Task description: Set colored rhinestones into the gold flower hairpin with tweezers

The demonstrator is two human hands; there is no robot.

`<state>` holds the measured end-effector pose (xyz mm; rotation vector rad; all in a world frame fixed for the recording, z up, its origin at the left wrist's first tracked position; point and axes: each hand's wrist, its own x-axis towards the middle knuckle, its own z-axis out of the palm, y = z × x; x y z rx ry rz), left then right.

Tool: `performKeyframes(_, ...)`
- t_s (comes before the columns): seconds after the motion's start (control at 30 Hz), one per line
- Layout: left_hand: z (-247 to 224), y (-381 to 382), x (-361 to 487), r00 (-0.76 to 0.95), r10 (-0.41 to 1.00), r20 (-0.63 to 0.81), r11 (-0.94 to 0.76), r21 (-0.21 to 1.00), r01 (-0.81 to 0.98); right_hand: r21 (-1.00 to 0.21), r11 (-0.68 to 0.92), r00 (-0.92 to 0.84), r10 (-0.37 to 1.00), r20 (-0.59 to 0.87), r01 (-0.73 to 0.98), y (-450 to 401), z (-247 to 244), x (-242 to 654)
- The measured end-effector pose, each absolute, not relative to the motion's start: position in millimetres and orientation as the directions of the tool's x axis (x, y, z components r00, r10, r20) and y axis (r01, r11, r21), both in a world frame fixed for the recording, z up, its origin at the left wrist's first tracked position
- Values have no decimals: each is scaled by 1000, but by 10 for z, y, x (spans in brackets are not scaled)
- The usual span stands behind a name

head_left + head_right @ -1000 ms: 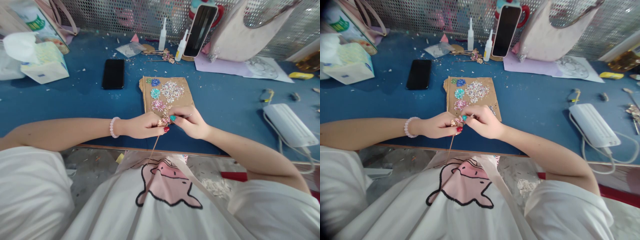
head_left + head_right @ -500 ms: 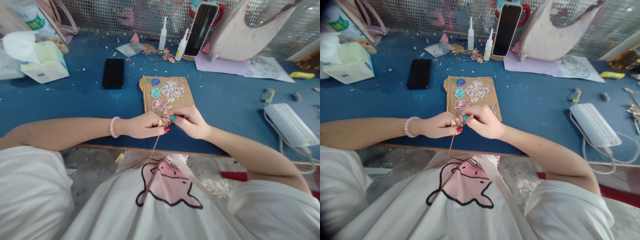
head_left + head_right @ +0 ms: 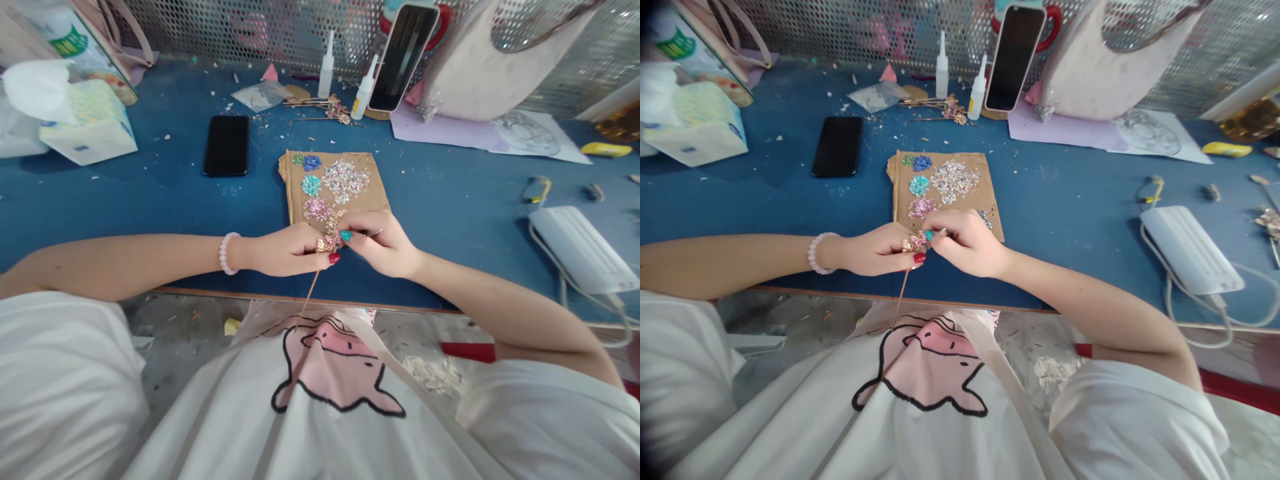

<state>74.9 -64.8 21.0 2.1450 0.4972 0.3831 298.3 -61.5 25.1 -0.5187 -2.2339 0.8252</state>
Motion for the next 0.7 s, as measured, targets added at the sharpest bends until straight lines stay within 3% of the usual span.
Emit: performKeyframes(0.7,205,-652,742,878,472,82,-536,817,212,-646,760,-698,499,513,69,-594,266,2980)
